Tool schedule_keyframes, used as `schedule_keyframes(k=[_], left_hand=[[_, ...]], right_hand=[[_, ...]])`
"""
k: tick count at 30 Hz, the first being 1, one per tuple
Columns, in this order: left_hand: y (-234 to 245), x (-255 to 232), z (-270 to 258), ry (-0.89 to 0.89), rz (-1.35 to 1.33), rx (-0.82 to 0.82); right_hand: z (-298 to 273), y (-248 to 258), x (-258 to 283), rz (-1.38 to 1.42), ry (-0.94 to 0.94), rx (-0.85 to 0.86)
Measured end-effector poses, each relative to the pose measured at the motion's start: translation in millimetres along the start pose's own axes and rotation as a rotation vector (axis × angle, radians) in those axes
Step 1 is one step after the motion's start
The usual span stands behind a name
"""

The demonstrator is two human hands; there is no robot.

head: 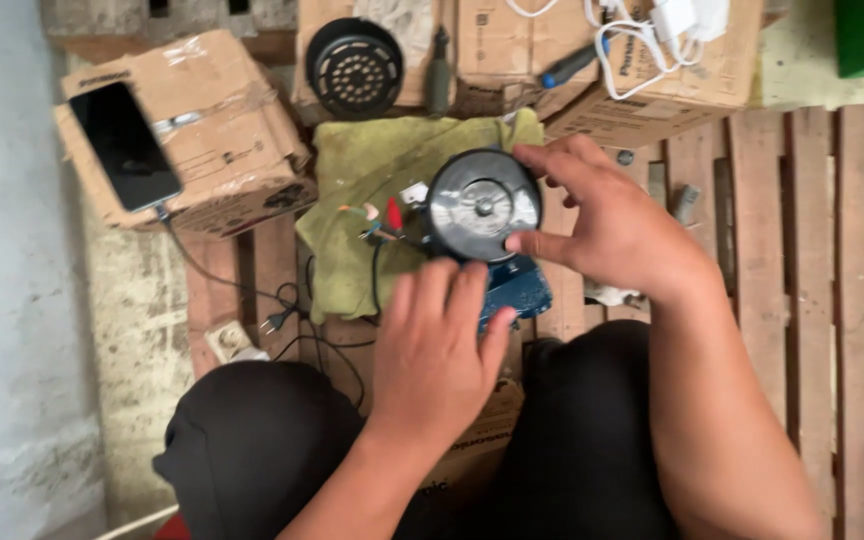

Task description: A person uses a screwdriver and a wrench to disassemble various components of a blue water pump on a wooden pallet.

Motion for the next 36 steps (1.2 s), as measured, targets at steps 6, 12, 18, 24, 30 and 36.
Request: schedule_keyframes(k=[6,12,18,24,30,36], left_hand=[[-13,-2,19,-0.082,0.074,0.001],[-27,-3,23,-0.089,0.17,-0.038],[-27,-2,31,-0.14,0.21,-0.182],[-39,10,42,-0.25,0.26,-0.286],[-48,23,37,-0.263,0.335,-0.197],[-46,22,29,-0.193,0.385,-0.001]], right_hand=[[51,3,-86,0.167,0.036,-0.263],[149,-21,-186,-0.228,0.099,-0.54],[181,-40,-212,-0.327,-0.081,-0.398],[200,-70,-235,-0.249,-0.001,-0.521],[155,-32,-181,0.133,-0.273,-0.322],[7,-12,-253,0.289,0.101,-0.401]])
Point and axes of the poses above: each hand's wrist, its own z-axis towards the middle knuckle, its own y-axis out of the back of the hand, x = y × z, the point moved 3 cm from there along z, towards the middle knuckle, and after that the axes turned 5 degrees about z, right-handed, at the moved point
